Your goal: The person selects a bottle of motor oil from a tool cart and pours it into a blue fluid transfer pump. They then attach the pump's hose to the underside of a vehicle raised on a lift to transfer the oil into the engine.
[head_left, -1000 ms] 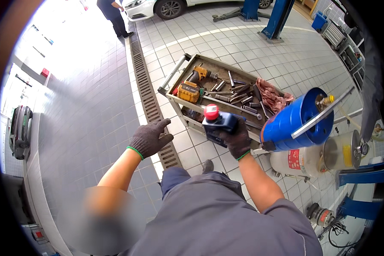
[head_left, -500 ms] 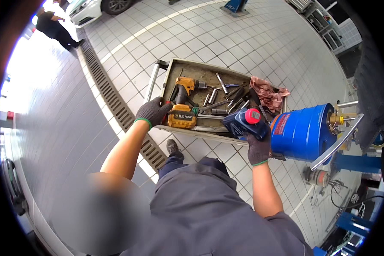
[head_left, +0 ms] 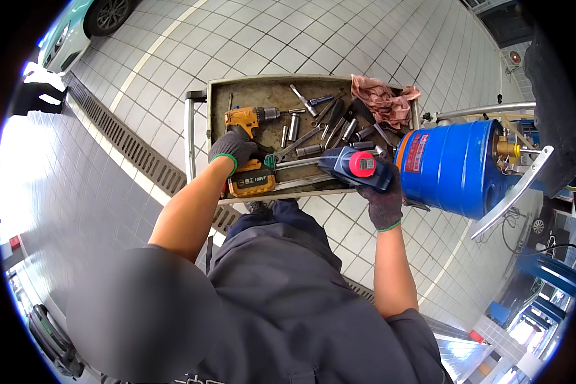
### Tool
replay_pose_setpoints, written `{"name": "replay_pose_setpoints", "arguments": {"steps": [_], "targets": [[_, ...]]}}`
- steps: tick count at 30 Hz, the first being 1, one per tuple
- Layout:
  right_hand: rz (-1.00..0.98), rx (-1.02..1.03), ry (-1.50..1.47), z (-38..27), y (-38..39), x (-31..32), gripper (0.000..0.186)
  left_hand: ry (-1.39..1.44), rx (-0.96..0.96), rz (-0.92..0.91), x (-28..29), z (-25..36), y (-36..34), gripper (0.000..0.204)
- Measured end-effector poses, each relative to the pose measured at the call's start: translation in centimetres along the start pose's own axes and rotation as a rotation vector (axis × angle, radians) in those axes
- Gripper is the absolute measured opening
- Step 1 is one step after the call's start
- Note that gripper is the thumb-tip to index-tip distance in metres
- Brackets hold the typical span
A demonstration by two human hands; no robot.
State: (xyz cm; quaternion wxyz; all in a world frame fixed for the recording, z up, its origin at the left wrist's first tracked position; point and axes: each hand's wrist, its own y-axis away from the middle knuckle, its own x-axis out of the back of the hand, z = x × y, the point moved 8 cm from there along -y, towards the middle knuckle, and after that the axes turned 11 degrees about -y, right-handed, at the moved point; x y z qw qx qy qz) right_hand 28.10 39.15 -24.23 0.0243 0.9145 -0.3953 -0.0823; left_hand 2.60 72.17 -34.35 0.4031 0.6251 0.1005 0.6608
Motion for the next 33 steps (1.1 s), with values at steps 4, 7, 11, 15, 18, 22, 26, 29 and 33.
{"name": "replay_pose_setpoints", "arguments": {"steps": [4, 7, 11, 15, 18, 22, 26, 29, 33], "targets": [[0.029, 0.004, 0.015, 0.9, -0.3, 1.2, 0.074, -0.028, -0.052, 0.183, 3.4, -0.6, -1.6, 0.061], [0.045, -0.033, 0.014, 1.3, -1.4, 1.8, 0.071, -0.038, -0.102, 0.155, 5.7, -0.5, -2.8, 0.058], [-0.016, 0.026, -0.051, -0.7, -3.9, -0.3, 0.063, -0.133, -0.082, 0.120, 6.6, -1.1, -4.7, 0.058], [-0.092, 0.052, -0.111, -1.4, -6.5, -2.8, 0.068, -0.139, -0.043, 0.174, 6.2, -1.8, -4.9, 0.065], [-0.152, 0.088, -0.143, -1.4, -9.2, -6.0, 0.072, -0.055, -0.046, 0.088, 7.0, -1.9, -4.6, 0.074], [-0.227, 0.183, 0.091, 0.3, -11.5, -10.7, 0.072, 0.085, -0.063, 0.081, 8.3, -2.8, -2.1, 0.070], [-0.306, 0.310, 0.372, 4.3, -13.1, -16.0, 0.072, 0.224, -0.146, 0.358, 10.8, -5.5, -0.9, 0.064], [-0.316, 0.191, 0.283, 6.8, -13.8, -18.6, 0.071, 0.369, -0.315, 0.363, 13.9, -4.5, 1.5, 0.067], [-0.321, -0.077, 0.034, 7.7, -13.7, -19.0, 0.069, 0.307, -0.507, 0.262, 15.7, 0.5, 5.3, 0.071]]}}
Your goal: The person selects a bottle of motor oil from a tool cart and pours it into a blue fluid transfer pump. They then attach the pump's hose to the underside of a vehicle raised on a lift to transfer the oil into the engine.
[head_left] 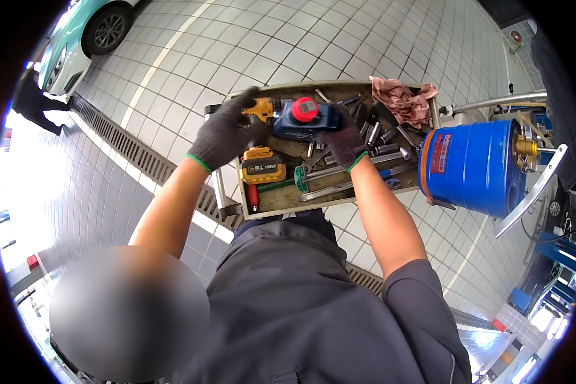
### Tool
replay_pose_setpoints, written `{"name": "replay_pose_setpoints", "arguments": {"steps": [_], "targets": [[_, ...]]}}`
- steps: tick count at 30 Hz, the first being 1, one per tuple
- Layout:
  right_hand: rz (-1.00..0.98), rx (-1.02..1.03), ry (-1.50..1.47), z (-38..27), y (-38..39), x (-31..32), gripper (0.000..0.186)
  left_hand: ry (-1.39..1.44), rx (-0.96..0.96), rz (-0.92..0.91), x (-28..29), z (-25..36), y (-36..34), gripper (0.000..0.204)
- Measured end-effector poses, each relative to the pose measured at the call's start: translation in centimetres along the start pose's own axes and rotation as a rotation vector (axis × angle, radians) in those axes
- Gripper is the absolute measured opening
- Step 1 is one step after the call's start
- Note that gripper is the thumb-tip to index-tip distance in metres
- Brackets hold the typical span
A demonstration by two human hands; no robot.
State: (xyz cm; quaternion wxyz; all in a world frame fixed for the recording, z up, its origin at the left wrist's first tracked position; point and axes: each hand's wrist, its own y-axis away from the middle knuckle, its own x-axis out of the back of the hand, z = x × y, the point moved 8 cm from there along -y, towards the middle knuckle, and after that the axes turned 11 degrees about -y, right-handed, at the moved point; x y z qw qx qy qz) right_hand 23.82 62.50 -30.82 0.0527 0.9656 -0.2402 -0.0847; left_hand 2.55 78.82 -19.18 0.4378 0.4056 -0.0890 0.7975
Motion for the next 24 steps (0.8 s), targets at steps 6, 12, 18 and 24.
{"name": "replay_pose_setpoints", "arguments": {"steps": [6, 12, 18, 24], "targets": [[-0.060, -0.028, 0.126, -3.8, 1.6, -0.8, 0.067, -0.368, -0.371, -0.080, -3.7, 7.0, -1.5, 0.090], [-0.068, 0.011, 0.451, -5.3, 2.3, 1.6, 0.068, -0.531, -0.583, -0.041, -6.0, 9.6, -2.0, 0.054], [-0.100, 0.287, 0.742, -6.0, 1.4, 0.7, 0.071, -1.043, -0.877, -0.262, -8.2, 15.7, -4.5, 0.032], [-0.062, 0.200, 0.789, -9.0, 1.2, -0.5, 0.050, -1.040, -0.287, -0.077, -7.3, 14.8, -5.7, 0.031]]}}
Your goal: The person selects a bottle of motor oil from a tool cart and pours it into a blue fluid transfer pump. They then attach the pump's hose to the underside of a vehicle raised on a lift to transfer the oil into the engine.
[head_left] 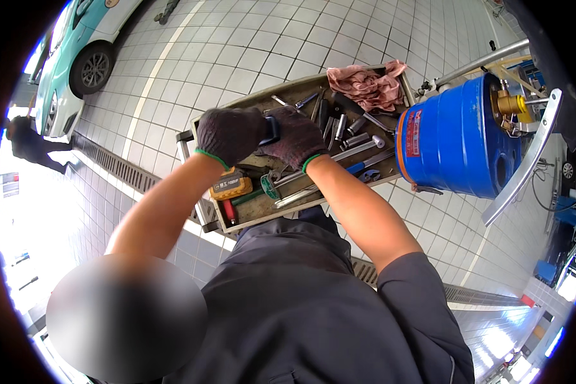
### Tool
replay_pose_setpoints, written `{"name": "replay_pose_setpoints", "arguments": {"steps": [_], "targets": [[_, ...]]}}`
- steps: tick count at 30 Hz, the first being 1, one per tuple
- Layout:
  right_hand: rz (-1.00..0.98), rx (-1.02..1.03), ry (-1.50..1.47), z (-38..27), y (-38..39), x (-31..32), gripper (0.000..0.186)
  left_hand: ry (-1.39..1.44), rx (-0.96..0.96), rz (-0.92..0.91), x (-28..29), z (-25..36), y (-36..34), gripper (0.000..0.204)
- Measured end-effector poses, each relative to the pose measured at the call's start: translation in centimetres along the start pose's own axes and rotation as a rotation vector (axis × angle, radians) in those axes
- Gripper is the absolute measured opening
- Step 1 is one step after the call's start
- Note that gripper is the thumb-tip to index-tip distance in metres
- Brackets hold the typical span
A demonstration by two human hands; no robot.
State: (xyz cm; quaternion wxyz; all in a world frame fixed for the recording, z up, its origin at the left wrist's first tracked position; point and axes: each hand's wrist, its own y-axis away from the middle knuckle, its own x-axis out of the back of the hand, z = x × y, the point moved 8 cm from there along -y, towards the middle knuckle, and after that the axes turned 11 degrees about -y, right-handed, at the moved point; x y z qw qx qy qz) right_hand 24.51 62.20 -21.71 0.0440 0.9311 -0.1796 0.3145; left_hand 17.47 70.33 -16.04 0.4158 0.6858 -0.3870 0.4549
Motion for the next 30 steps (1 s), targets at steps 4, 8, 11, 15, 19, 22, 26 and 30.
{"name": "replay_pose_setpoints", "arguments": {"steps": [4, 8, 11, 15, 19, 22, 26, 30], "targets": [[-0.011, -0.055, -0.053, 2.9, 0.4, -0.6, 0.064, 0.010, 0.229, -0.138, -1.1, 0.1, -0.4, 0.043], [-0.035, -0.038, -0.091, 4.4, 0.2, -1.0, 0.064, -0.074, -0.226, -0.041, 0.8, 1.2, -0.9, 0.037], [-0.043, -0.074, -0.166, 3.5, 0.1, -1.1, 0.064, -0.162, -0.663, 0.135, 1.6, 1.3, 0.6, 0.034], [-0.026, -0.134, -0.182, 2.7, 0.4, -0.5, 0.061, -0.130, -0.069, -0.096, -1.1, 0.1, -0.5, 0.038], [0.136, -0.054, -0.153, 3.9, 0.2, -0.5, 0.059, -0.018, 0.333, -0.051, -2.0, -0.4, -0.3, 0.051], [-0.003, -0.059, -0.147, 4.5, -0.2, -0.6, 0.063, -0.046, 0.245, -0.168, -1.0, 0.4, -0.6, 0.052], [-0.084, 0.053, -0.162, 3.7, -1.3, -0.2, 0.066, -0.138, -0.515, 0.286, 2.5, 1.3, 0.8, 0.028], [-0.008, -0.042, -0.196, 3.5, -0.6, -0.1, 0.060, -0.142, -0.220, 0.072, 0.3, 0.8, -0.8, 0.027]]}}
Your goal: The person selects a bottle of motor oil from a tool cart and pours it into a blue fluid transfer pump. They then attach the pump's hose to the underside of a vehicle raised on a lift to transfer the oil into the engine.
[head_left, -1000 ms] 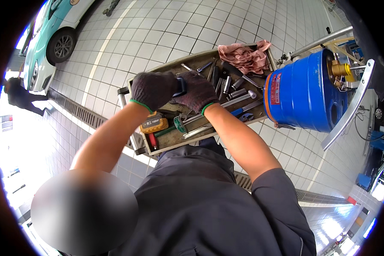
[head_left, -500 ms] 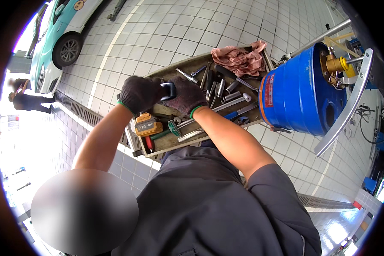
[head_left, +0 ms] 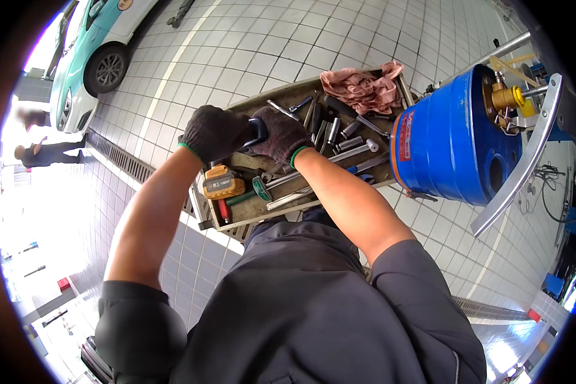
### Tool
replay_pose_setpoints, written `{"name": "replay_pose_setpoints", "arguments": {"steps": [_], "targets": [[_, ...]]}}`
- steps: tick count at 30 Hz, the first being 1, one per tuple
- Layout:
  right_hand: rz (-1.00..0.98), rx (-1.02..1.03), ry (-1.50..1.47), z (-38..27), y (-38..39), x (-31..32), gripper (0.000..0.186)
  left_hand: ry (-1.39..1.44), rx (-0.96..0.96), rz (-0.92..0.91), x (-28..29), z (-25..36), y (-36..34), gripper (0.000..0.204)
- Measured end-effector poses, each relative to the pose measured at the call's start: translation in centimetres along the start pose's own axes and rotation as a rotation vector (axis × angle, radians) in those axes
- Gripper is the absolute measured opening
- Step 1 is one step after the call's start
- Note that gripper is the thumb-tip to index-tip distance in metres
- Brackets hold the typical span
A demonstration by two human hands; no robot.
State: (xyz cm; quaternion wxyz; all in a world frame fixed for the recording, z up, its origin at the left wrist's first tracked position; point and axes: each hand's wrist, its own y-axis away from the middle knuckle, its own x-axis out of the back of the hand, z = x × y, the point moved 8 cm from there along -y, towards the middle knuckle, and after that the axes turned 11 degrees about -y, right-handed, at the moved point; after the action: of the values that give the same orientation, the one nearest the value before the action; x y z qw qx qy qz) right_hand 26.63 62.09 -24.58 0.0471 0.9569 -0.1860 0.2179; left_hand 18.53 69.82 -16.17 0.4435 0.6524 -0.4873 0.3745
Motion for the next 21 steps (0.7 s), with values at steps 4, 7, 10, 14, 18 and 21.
{"name": "replay_pose_setpoints", "arguments": {"steps": [4, 7, 10, 14, 18, 21], "targets": [[0.033, -0.027, -0.013, -0.1, -0.7, 0.6, 0.060, 0.074, 0.478, -0.058, -1.1, -1.0, 0.2, 0.030], [0.069, 0.026, -0.024, -0.9, -0.7, 1.1, 0.064, 0.068, 0.605, -0.174, -1.7, -1.7, -0.1, 0.029], [0.102, 0.131, -0.155, -2.3, -0.4, 2.3, 0.060, 0.003, 0.451, -0.191, -0.6, -3.0, 0.2, 0.044], [-0.035, 0.233, -0.530, -5.2, -1.2, 4.2, 0.069, 0.277, 0.243, -0.079, 5.0, -5.3, 2.8, 0.034], [-0.203, 0.213, -0.715, -8.1, -1.2, 5.0, 0.070, 0.020, -0.242, 0.421, 11.6, -3.1, 4.6, 0.030], [-0.104, 0.188, -0.697, -8.5, -1.1, 5.1, 0.073, 0.033, -0.104, 0.309, 9.4, -3.5, 3.9, 0.024]]}}
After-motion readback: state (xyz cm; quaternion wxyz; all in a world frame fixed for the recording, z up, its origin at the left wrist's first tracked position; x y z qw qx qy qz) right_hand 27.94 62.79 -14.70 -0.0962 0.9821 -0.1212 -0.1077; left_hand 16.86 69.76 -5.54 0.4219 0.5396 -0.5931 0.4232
